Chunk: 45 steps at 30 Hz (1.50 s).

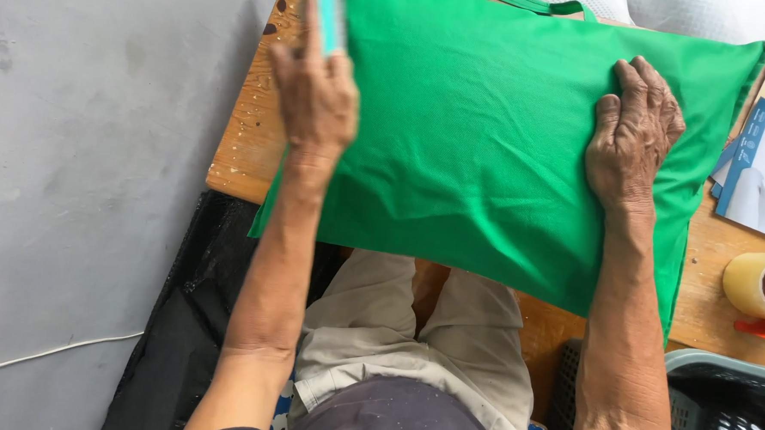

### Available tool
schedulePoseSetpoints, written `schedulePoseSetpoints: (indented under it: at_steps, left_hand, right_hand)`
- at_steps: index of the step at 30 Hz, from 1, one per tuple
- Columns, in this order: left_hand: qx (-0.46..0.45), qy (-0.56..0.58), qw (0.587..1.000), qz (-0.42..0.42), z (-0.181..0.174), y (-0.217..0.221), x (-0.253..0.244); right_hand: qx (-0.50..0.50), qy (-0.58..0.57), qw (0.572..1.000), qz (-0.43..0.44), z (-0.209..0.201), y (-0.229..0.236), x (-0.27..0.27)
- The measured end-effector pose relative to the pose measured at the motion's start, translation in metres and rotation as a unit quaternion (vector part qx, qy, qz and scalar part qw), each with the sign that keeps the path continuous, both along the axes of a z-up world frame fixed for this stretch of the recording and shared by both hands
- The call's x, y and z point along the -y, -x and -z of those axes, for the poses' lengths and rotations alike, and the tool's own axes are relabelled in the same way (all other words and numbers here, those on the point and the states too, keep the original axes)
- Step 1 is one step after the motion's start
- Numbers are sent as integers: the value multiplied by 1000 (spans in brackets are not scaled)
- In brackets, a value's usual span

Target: The person uses a small blue sponge to wipe the exterior and interior of a green tote bag placed on a wooden table. The person scrubs the sides, top, and bottom of the bag, then flips it to clean the inside and handles before setting the sponge down.

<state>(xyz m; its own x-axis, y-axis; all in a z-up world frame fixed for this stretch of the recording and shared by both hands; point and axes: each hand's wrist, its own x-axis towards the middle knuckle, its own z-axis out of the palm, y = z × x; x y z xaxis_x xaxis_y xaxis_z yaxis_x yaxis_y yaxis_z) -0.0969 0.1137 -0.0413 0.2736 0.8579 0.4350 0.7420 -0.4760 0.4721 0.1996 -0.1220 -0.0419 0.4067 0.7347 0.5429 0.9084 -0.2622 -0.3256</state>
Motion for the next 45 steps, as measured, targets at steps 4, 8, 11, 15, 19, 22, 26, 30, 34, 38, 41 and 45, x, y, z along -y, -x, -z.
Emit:
schedulePoseSetpoints:
  at_steps: [4, 8, 11, 15, 19, 22, 26, 30, 34, 38, 41, 45]
  left_hand:
    - [-38, -37, 989, 135, -32, -103, 135]
    - [-99, -171, 970, 138, -2, -155, 226]
    - [-139, -83, 970, 183, 2, -149, 172]
    - [-183, -88, 977, 65, -2, -96, 28]
    - [-132, 207, 969, -43, -20, -20, -50]
    - [-13, 362, 930, 53, 36, 25, -82]
    - [-6, 240, 971, -6, 86, 39, -114]
    - [34, 30, 997, -55, -6, -39, -36]
    - [-19, -37, 993, 107, -37, -162, 97]
    - [-58, -146, 981, 114, 2, -224, 188]
    - [-123, -81, 981, 129, 14, -215, 150]
    - [-209, -45, 974, 68, 1, -136, 12]
  right_hand:
    - [-22, -53, 998, -16, 3, -2, 2]
    - [-51, -43, 997, -40, 16, -18, 14]
    - [-28, -62, 997, -40, 4, -5, 11]
    - [-25, -61, 997, -32, 3, -4, 5]
    - [-11, -58, 998, -18, 0, 4, 7]
    - [-11, -53, 999, -9, 1, 9, 7]
    - [-3, -60, 998, -1, 3, 12, 6]
    - [-5, -68, 998, -1, 5, 13, 6]
    - [-23, -73, 997, 1, 3, 15, 7]
    - [12, -84, 996, -41, 4, 8, 13]
    - [-21, -59, 998, 0, 9, 10, 11]
    - [-12, -63, 998, -8, 6, 11, 10]
